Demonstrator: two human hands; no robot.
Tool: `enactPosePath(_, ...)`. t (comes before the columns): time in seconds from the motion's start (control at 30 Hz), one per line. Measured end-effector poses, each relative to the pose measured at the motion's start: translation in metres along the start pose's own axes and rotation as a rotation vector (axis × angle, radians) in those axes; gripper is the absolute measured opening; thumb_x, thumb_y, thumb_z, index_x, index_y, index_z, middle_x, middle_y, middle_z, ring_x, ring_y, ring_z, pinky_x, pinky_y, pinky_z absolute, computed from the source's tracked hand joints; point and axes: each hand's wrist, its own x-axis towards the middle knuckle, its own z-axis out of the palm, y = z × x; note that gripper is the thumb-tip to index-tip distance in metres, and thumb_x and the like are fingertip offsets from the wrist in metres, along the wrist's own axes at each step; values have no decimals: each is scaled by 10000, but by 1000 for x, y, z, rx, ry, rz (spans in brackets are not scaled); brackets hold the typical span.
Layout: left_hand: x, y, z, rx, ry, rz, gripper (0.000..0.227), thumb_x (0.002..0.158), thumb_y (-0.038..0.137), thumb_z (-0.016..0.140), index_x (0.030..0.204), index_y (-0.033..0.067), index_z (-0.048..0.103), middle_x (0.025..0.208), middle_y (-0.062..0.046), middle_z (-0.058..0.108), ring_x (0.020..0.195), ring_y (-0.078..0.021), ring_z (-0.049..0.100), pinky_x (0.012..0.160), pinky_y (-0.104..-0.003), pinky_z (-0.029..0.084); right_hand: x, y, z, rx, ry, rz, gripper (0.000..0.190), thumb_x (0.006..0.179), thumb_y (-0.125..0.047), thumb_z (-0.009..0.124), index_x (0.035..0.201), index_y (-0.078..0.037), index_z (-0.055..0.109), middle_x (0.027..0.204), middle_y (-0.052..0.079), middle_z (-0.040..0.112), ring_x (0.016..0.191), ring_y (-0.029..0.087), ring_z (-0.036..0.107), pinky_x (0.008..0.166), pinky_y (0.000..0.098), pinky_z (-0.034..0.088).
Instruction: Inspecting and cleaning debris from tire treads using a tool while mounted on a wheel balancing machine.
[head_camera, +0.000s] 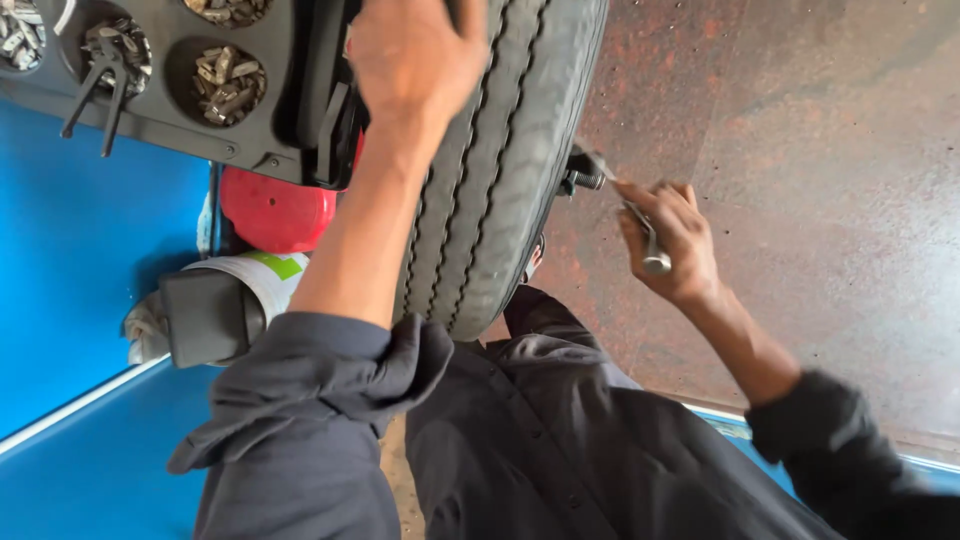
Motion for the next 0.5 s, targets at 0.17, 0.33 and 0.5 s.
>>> enactPosePath(0.17,-70,-21,4,61,234,526,499,1093,432,561,1442,76,559,1463,-203,551,1377,-404,509,1184,-521,397,-27,-48,-27,197,66,454,285,1018,-29,686,1302,-36,668,879,85,724,659,116,629,565,284,482)
enactPosePath(0.33,-137,-65,10,87,292,514,522,1119,318,533,1594,124,435,1673,-122,393,1545,-360,379,1268,-502,349,-9,-71,-40,253,78,301,208,1027,-75,683,1235,-60,689,966,93,748,744,92,697,603,240,553)
enactPosePath(0.5,-160,-84,16,-129,345,404,565,1079,239,538,1597,54,408,1647,-223,388,1503,-428,441,1237,-515,384,5,-56,-32,262,-72,221,186,962,-47,718,1144,-34,752,772,77,732,524,71,640,399,232,464)
